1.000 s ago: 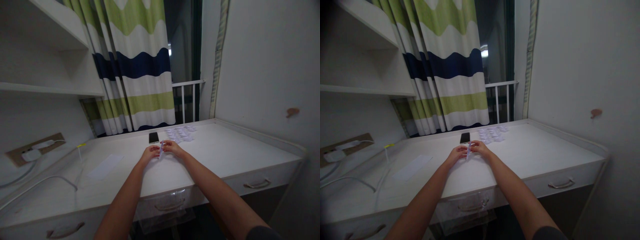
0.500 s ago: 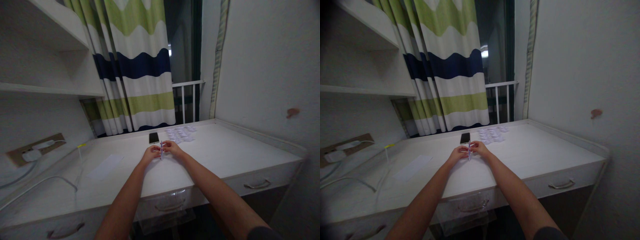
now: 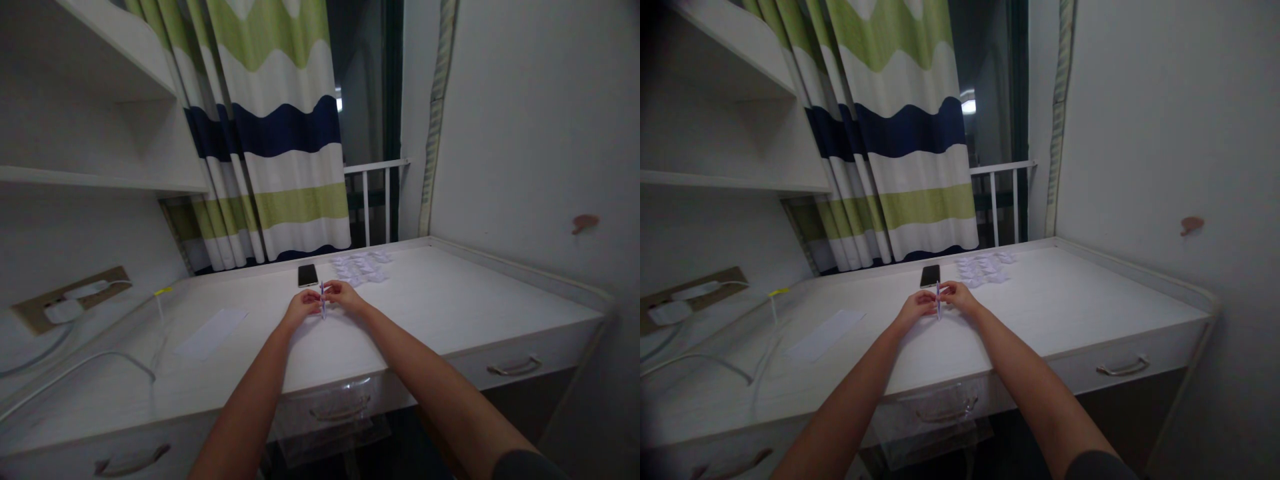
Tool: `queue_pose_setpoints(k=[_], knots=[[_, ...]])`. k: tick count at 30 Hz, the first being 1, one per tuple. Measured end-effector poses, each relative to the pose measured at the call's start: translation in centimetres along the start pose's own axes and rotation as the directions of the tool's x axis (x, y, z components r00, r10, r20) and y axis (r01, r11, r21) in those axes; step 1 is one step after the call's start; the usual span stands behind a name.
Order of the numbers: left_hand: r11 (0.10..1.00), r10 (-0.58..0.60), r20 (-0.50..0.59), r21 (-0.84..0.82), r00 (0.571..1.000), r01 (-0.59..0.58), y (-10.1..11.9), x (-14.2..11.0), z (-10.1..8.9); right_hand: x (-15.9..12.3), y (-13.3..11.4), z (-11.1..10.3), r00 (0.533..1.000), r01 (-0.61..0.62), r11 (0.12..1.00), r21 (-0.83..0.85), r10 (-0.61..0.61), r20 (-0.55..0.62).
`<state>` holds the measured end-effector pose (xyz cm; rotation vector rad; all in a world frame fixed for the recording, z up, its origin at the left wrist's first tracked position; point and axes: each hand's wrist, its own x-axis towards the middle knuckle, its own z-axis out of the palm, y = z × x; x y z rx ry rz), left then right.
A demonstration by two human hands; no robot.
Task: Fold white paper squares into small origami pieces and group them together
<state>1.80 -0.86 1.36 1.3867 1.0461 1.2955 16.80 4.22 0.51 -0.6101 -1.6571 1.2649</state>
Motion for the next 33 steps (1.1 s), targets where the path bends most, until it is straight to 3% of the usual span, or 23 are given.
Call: queue_pose_setpoints(k=[14,33], knots=[[0.999,-0.039,0.034,-0.037,0.999,0.04,-0.1,-0.4,0.4,-0.7,-1.3,0.6,0.997,-0.055,0.998,0.002,0.055,0.054],[0.991,-0.021,0.069,-0.128,0.997,0.03,1.0,-0.9,0.7,-1.5,-2.7,1.2,0.988,-0.116,0.975,0.189,0.093,0.124]])
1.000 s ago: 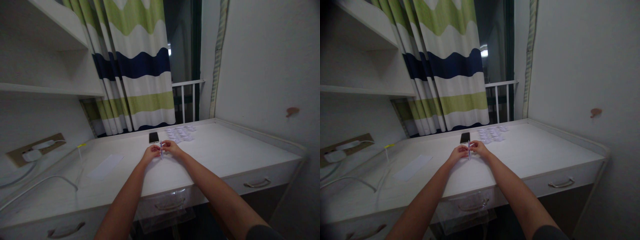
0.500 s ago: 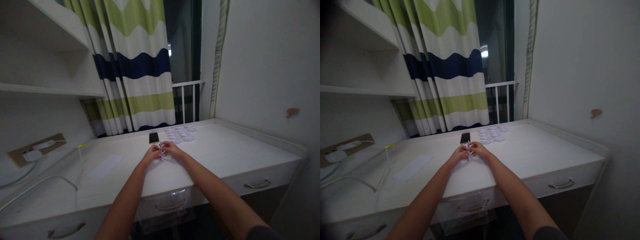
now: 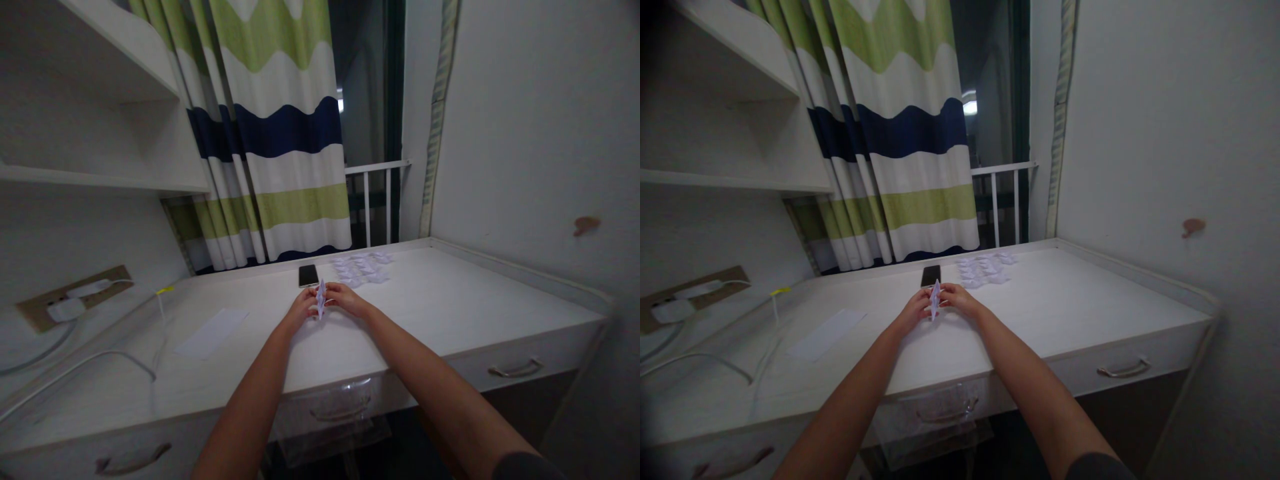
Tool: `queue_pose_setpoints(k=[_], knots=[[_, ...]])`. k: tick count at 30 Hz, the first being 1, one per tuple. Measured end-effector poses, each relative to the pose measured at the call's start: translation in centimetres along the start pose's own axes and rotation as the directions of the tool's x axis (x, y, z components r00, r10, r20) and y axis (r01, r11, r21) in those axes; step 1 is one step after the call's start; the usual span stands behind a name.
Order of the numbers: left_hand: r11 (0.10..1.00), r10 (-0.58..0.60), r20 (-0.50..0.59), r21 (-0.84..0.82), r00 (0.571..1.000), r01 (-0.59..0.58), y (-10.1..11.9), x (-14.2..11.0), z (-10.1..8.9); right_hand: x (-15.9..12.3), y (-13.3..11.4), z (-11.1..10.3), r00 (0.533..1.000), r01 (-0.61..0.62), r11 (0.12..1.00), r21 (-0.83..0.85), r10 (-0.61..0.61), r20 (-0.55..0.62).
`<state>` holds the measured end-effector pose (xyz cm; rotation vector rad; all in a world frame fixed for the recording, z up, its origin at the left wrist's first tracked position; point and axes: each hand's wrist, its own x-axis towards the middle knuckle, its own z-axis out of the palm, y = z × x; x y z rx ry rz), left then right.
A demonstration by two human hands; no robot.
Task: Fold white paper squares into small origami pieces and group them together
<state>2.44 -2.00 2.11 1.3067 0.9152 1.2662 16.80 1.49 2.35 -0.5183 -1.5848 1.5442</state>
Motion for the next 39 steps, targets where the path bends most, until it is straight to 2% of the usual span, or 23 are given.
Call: queue_pose_setpoints(k=[11,18,24,30,39], knots=[[0.999,0.001,-0.025,-0.034,1.0,-0.002,-0.1,0.1,0.0,0.1,0.1,-0.1,0.999,0.011,1.0,0.016,-0.012,0.033],[0.999,0.005,-0.01,0.035,1.0,-0.005,-0.5,0.1,-0.1,0.4,0.6,-0.4,0.999,0.028,0.988,-0.15,-0.025,0.022],[0.991,0.007,-0.115,0.132,0.993,0.008,-0.9,0.3,0.5,0.9,1.2,-0.1,0.996,0.08,0.981,-0.174,-0.085,-0.019],[0.988,0.012,-0.128,0.155,0.992,0.008,-1.2,0.8,0.5,1.0,1.5,0.0,0.997,0.076,0.982,-0.171,-0.08,-0.014],[0.975,0.103,-0.177,0.211,0.979,-0.065,-2.2,1.8,0.0,1.5,2.2,-0.3,0.993,0.113,0.968,-0.225,-0.116,0.0]])
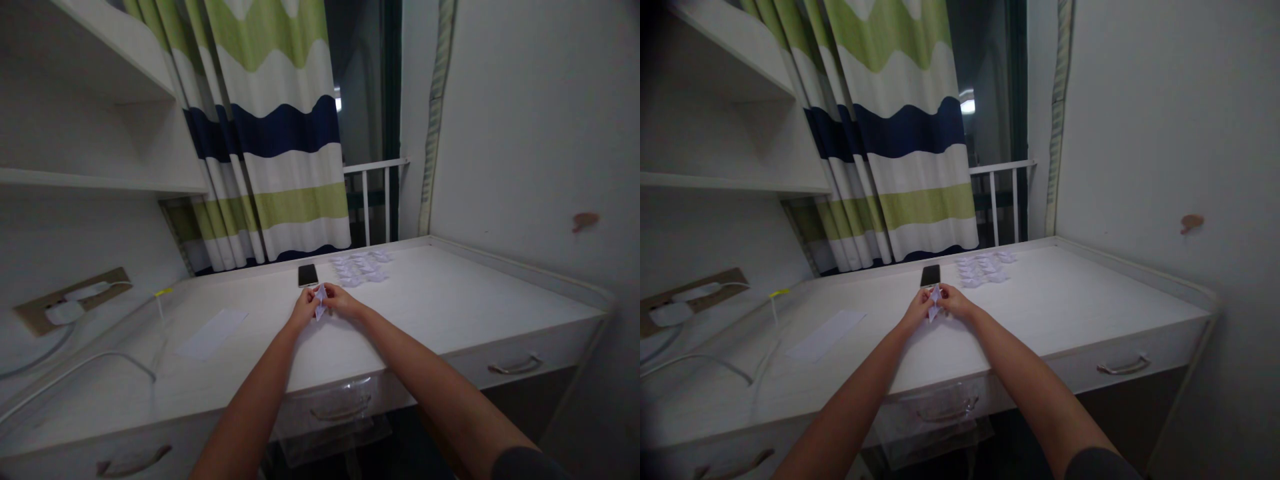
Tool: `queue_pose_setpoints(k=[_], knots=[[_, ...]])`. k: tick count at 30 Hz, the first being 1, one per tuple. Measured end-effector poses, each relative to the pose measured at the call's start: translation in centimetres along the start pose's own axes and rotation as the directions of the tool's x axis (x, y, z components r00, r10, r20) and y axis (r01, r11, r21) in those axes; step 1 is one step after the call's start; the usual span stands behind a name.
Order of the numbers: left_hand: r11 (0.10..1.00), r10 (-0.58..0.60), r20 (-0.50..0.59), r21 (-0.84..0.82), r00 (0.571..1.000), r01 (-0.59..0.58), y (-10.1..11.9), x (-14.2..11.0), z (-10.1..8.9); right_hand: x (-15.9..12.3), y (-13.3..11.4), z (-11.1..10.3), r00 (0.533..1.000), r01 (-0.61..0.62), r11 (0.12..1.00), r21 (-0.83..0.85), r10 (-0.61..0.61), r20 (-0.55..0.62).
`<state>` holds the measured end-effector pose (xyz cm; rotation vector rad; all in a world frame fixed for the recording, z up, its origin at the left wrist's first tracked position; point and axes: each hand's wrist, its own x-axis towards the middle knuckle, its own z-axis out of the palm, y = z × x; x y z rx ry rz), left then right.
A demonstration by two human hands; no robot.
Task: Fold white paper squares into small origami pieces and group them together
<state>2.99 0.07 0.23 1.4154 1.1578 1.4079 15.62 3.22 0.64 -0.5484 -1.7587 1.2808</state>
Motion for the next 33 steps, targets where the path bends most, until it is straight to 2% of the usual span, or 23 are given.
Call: queue_pose_setpoints(k=[5,18,23,27,33], knots=[[1.0,-0.022,-0.009,0.022,1.0,0.022,0.2,-0.2,0.4,-0.3,-0.8,0.4,1.0,-0.026,0.999,0.026,0.026,0.003],[0.991,-0.046,0.025,-0.127,0.999,0.049,1.4,-0.9,0.5,-0.5,-1.5,0.2,0.999,-0.036,0.999,0.006,0.036,0.012],[0.985,-0.068,0.018,-0.155,0.997,0.07,1.7,-1.0,0.4,-0.7,-1.8,0.2,0.998,-0.058,0.996,0.069,0.056,0.029],[0.987,-0.069,0.026,-0.147,0.997,0.072,1.8,-1.2,0.3,-0.8,-1.8,0.1,0.996,-0.083,0.989,0.118,0.084,-0.001],[0.985,-0.086,0.014,-0.15,0.996,0.087,1.7,-0.9,0.4,-0.7,-1.9,0.3,0.991,-0.124,0.954,0.274,0.132,-0.012]])
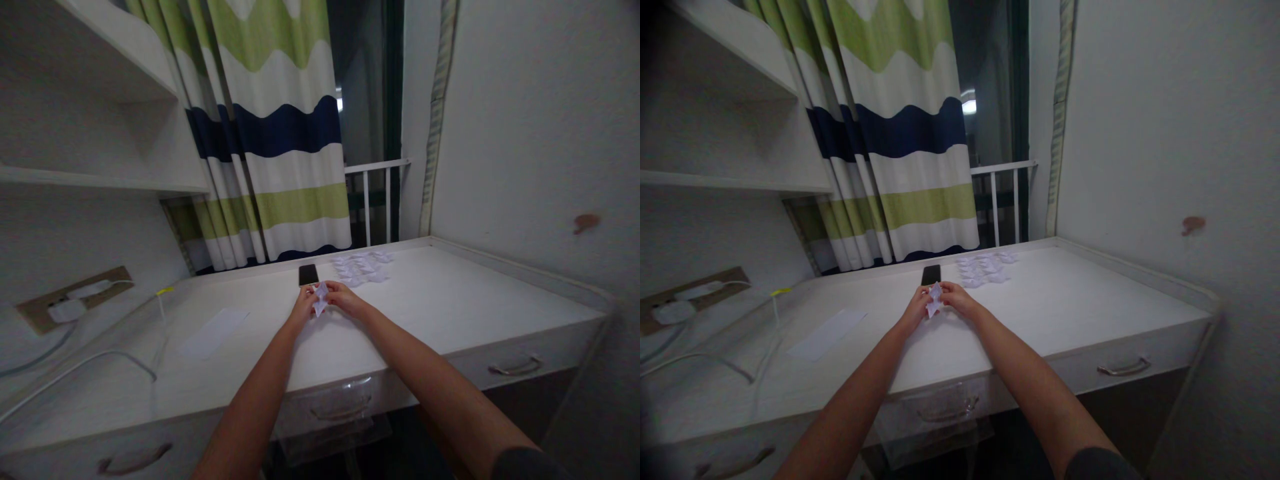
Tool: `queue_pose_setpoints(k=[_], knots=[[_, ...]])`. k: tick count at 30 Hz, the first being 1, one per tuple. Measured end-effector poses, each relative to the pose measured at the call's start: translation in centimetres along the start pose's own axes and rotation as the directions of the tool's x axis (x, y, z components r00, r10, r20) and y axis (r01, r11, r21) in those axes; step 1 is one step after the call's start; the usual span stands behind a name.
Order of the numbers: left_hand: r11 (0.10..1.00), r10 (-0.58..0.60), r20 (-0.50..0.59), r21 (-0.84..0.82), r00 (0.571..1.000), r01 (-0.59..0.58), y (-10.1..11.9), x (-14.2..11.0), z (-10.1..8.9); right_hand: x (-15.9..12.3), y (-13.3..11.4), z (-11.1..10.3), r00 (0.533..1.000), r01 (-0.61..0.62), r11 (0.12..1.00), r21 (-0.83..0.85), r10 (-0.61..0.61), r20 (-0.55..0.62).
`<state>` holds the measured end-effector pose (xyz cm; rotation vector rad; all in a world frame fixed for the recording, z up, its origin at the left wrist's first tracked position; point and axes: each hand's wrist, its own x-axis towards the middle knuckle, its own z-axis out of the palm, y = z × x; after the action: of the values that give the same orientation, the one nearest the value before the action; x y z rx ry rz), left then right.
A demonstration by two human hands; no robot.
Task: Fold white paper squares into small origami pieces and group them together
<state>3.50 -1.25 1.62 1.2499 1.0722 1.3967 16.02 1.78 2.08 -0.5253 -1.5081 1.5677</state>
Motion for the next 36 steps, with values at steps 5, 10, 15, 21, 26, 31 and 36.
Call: queue_pose_setpoints(k=[5,10,15,21,26,31,36], knots=[[1.0,0.009,-0.002,-0.007,1.0,-0.009,0.05,-0.08,0.1,-0.14,-0.11,0.15,0.998,-0.048,0.994,0.1,0.044,0.04],[1.0,0.013,-0.007,-0.01,1.0,-0.013,0.09,-0.15,0.2,-0.08,0.0,0.05,0.998,-0.055,0.993,0.106,0.052,0.023],[1.0,0.005,-0.017,-0.023,1.0,-0.005,0.06,0.1,0.06,-0.03,-0.06,0.06,0.998,-0.068,0.993,0.099,0.069,-0.009],[0.999,0.034,0.02,-0.004,0.999,-0.034,0.21,-0.29,-0.17,-0.19,-0.32,0.07,0.993,-0.071,0.996,0.047,0.075,-0.086],[0.999,0.037,0.029,-0.031,0.999,-0.036,0.15,-0.21,-0.29,-0.4,-0.51,0.2,0.992,-0.076,0.997,0.009,0.076,-0.098],[0.993,0.021,0.018,-0.12,1.0,-0.019,-0.01,0.12,-0.41,-0.51,-0.67,0.29,0.99,-0.075,0.997,-0.014,0.073,-0.122],[0.991,-0.005,-0.007,-0.137,1.0,0.004,-0.06,0.15,-0.3,-0.41,-0.6,0.27,0.989,-0.078,0.997,-0.027,0.073,-0.129]])
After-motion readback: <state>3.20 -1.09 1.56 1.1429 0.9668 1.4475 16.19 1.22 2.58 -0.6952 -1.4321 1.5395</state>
